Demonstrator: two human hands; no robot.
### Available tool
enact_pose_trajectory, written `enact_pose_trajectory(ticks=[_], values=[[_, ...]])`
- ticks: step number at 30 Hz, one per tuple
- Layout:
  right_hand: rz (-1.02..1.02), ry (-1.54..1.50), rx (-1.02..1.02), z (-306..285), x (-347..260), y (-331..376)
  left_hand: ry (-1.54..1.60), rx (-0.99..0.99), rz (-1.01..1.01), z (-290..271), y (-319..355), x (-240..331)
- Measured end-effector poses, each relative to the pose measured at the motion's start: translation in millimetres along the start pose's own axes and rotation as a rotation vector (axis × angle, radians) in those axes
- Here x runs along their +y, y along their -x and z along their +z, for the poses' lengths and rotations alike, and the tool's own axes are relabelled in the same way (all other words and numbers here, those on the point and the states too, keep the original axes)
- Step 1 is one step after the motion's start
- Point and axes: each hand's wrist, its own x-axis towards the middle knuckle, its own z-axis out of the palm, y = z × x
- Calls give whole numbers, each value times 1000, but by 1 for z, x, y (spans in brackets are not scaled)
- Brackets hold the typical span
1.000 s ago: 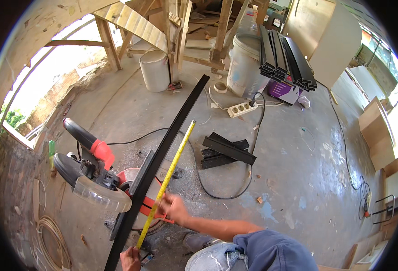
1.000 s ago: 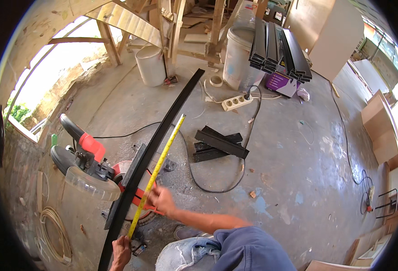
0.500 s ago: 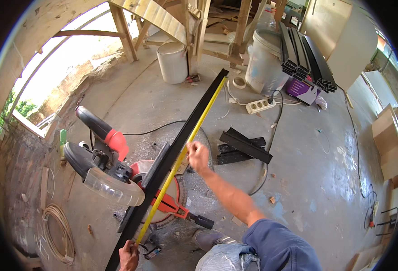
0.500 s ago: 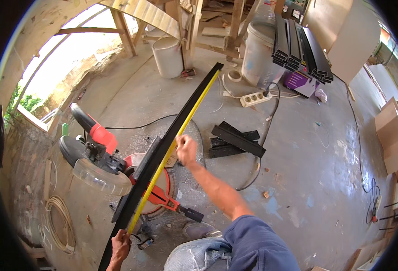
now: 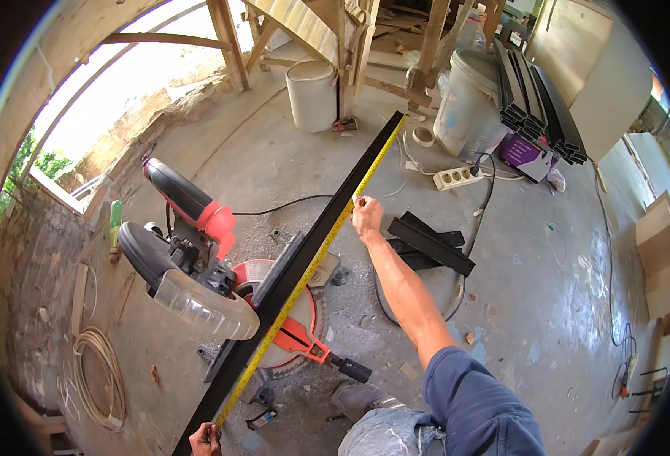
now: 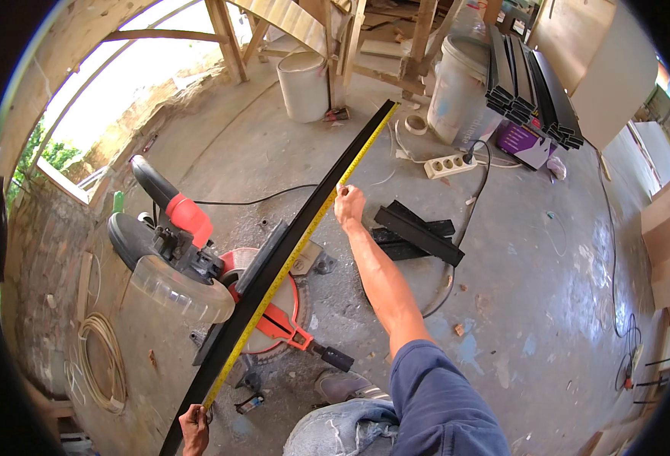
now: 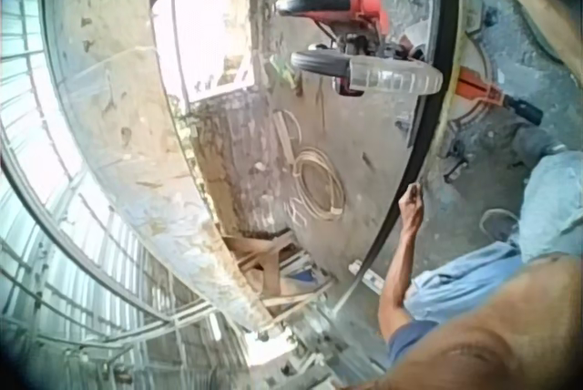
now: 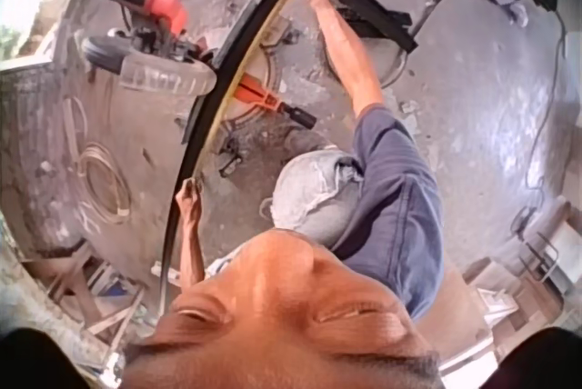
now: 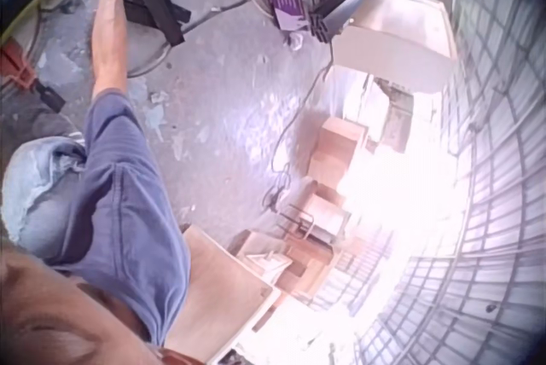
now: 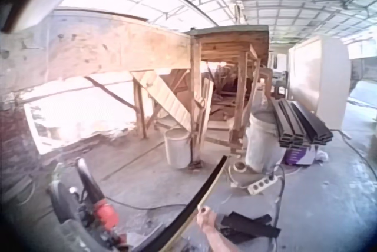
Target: The person measures a black metal trim piece using a tape measure and a pencil, and then cuts the piece using a miter saw.
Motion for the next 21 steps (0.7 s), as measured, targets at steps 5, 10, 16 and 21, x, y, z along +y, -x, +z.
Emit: enact_pose_trajectory(ticks=[5, 10, 16, 21], values=[[79, -57, -94, -3, -11, 11, -8, 34, -35, -1, 0, -1], [43, -69, -111, -4, -1, 8, -40, 26, -8, 4, -1, -7], [97, -73, -195, -12, 1, 6, -165, 80, 48, 2, -10, -19], [-240, -172, -94, -47, -39, 85, -218, 107, 76, -4, -9, -8]])
